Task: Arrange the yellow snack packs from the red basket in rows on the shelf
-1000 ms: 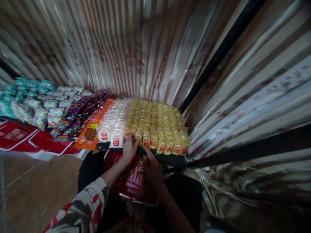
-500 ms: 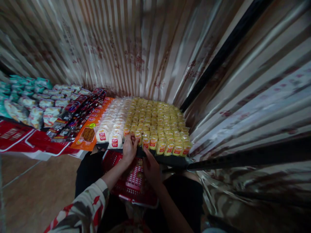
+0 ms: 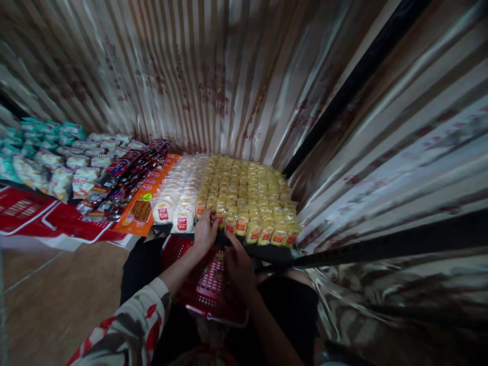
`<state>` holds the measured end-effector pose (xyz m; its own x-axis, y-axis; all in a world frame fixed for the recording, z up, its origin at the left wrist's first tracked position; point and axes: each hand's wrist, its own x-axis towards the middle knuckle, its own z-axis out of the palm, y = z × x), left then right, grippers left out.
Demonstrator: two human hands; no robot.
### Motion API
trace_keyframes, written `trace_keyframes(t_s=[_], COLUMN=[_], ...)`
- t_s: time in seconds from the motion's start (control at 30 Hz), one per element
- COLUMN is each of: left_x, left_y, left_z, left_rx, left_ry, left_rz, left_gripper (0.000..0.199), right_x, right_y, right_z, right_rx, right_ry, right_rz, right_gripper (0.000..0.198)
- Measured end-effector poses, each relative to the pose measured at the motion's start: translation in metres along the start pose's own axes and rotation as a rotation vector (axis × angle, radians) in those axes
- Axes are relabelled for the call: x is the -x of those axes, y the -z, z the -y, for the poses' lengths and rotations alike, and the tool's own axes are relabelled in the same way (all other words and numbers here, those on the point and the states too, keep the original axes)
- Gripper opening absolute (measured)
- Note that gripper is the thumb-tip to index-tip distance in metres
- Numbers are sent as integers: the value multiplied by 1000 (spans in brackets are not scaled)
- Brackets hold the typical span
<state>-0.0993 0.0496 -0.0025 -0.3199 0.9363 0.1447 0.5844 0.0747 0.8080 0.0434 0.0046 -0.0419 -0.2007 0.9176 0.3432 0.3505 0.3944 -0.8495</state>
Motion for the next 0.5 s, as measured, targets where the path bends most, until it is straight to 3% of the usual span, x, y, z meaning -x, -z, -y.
trace_keyframes(t_s=[0.17,0.3,0.37,0.43,0.5], left_x=[7,13,27,55,94], left_y=[10,26,42,64,87], left_z=[5,-18,-42,-66,-88], left_rx=[88,187,397,642,770], left_ry=[-21,11,30,59,94], left_rz=[-26,-58,62,406,623], left_gripper=[22,15,21,34,39], right_x=[0,5,9,14,19], right_y=[3,4,5,6,6], right_z=[2,5,8,11,13], right_rx=[-32,-45,-42,-22,-6], right_ry=[-44,-51,-54,-74,-88], right_rz=[33,29,20,21,16], right_gripper=[39,39,38,37,36])
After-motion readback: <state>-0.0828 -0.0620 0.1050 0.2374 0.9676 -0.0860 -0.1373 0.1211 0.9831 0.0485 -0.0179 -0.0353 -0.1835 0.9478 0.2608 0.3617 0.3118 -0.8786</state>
